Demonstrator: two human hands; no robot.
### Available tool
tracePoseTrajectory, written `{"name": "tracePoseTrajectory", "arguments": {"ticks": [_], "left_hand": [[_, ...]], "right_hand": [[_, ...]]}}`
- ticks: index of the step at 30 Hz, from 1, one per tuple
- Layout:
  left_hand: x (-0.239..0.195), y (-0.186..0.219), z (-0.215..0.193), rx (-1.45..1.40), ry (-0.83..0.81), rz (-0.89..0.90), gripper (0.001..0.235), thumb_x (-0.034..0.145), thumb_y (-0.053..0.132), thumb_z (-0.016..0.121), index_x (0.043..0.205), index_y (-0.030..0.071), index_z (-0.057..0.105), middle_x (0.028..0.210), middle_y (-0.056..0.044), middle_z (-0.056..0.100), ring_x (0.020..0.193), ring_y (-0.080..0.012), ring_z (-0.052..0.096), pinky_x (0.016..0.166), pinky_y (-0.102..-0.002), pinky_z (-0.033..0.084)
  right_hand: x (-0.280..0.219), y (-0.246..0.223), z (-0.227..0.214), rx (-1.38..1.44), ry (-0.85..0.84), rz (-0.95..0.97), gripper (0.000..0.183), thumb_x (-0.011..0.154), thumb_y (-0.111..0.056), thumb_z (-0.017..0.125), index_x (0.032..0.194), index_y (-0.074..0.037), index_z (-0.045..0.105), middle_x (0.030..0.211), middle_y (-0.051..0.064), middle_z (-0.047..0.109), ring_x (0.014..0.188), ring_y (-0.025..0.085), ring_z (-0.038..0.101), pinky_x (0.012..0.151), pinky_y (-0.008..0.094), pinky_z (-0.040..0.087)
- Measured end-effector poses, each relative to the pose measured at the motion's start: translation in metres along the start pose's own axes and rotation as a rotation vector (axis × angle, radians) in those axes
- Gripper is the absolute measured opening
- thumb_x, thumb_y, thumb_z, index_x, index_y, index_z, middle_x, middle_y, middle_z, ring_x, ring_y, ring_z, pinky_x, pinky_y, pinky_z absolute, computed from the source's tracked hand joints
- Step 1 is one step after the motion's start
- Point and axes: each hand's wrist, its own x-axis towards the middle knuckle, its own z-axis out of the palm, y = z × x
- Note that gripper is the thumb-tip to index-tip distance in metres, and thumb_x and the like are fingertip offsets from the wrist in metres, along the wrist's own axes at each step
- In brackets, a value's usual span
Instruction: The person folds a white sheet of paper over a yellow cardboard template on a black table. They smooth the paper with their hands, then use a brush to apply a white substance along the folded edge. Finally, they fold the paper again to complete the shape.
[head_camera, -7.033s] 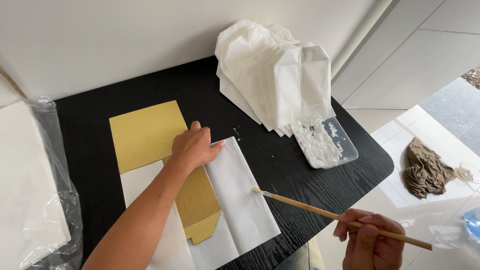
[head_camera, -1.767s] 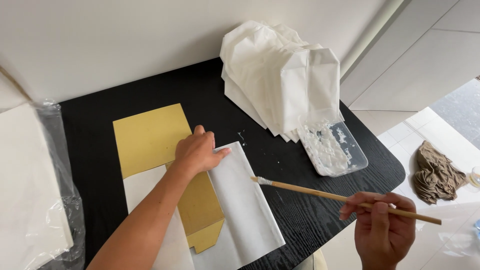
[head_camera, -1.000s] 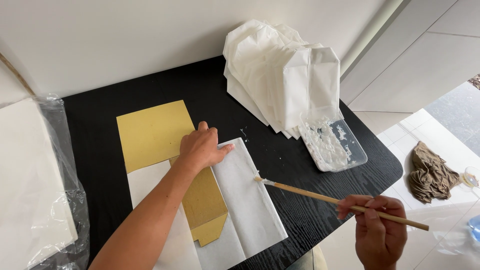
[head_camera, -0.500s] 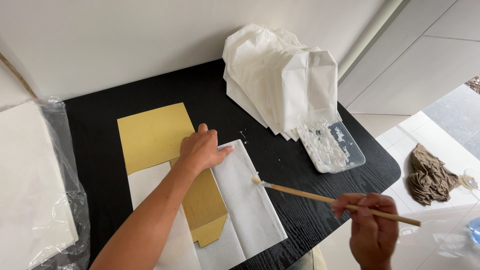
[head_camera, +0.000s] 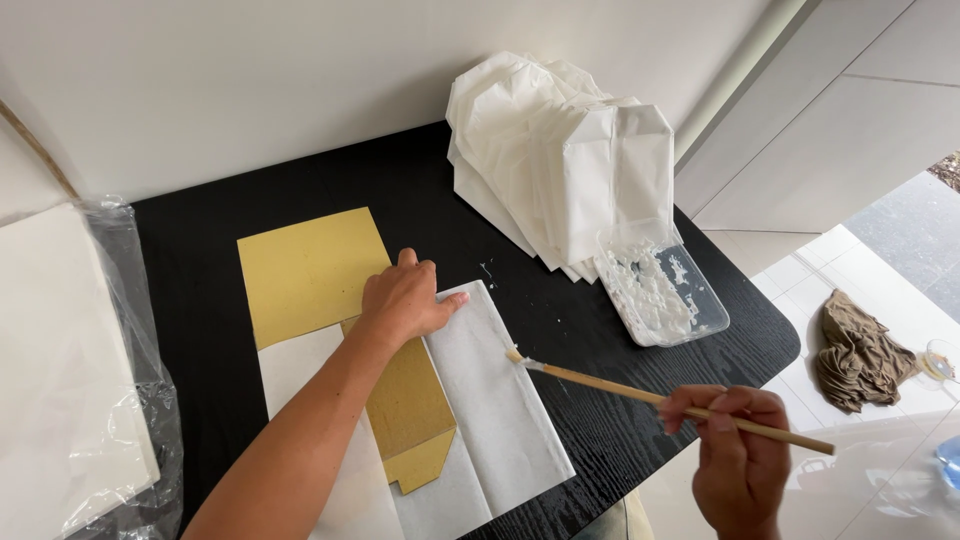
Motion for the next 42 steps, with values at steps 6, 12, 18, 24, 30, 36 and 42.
{"name": "tracePoseTrajectory", "arguments": {"ticks": [6,12,18,24,30,36,42], "left_hand": [[0.002,-0.002,0.004,-0.001,0.016,0.004,0.058,0.097,0.071,0.053,0.103,0.013,0.061,0.123,-0.006,0.051,0.090,-0.0299,0.067,0.074,-0.046,0.051],[0.002,-0.002,0.004,0.010,0.026,0.014,0.060,0.097,0.070,0.053,0.103,0.012,0.060,0.122,-0.007,0.051,0.087,-0.0305,0.067,0.071,-0.045,0.051],[0.003,-0.003,0.005,0.008,0.034,0.017,0.059,0.096,0.071,0.053,0.103,0.013,0.062,0.123,-0.006,0.052,0.088,-0.0301,0.068,0.072,-0.045,0.052],[0.000,0.000,0.001,0.005,0.007,0.002,0.058,0.098,0.070,0.053,0.102,0.013,0.061,0.124,-0.006,0.051,0.088,-0.0288,0.067,0.072,-0.044,0.052],[0.000,-0.001,0.002,0.007,0.030,0.011,0.058,0.097,0.070,0.054,0.102,0.012,0.061,0.122,-0.007,0.052,0.087,-0.0314,0.068,0.071,-0.046,0.052],[-0.001,0.001,0.000,0.003,-0.002,-0.013,0.059,0.096,0.070,0.053,0.103,0.012,0.061,0.124,-0.005,0.049,0.086,-0.0325,0.068,0.074,-0.048,0.052],[-0.004,0.005,-0.003,0.020,-0.013,-0.027,0.059,0.097,0.071,0.051,0.104,0.014,0.061,0.126,-0.006,0.051,0.089,-0.0322,0.068,0.076,-0.047,0.052]], "right_hand": [[-0.006,-0.009,-0.008,0.084,0.117,-0.057,0.008,0.107,-0.003,0.041,0.110,-0.009,0.047,0.089,0.029,0.067,0.079,0.036,0.070,0.065,0.040,0.058],[0.008,-0.001,0.010,-0.034,-0.036,-0.086,0.009,0.110,-0.004,0.037,0.109,-0.009,0.043,0.095,0.026,0.071,0.075,0.030,0.067,0.067,0.038,0.060],[-0.006,-0.002,-0.011,0.055,0.042,0.010,0.011,0.108,-0.001,0.038,0.108,-0.010,0.045,0.085,0.027,0.070,0.072,0.033,0.066,0.067,0.038,0.053],[-0.002,-0.012,-0.010,0.135,0.111,-0.078,0.009,0.105,-0.002,0.044,0.109,-0.009,0.047,0.087,0.031,0.066,0.072,0.036,0.068,0.063,0.040,0.056],[-0.011,-0.025,-0.002,-0.149,-0.028,-0.052,0.006,0.107,-0.007,0.041,0.103,-0.009,0.045,0.086,0.023,0.073,0.071,0.028,0.069,0.065,0.036,0.057],[-0.038,-0.066,0.005,-0.220,0.263,0.037,0.007,0.106,-0.012,0.046,0.105,-0.006,0.043,0.071,0.026,0.056,0.063,0.028,0.062,0.065,0.032,0.045],[-0.047,-0.053,-0.026,-0.067,0.195,-0.011,0.006,0.104,-0.013,0.050,0.109,-0.013,0.045,0.074,0.029,0.060,0.062,0.031,0.066,0.062,0.035,0.050]]}}
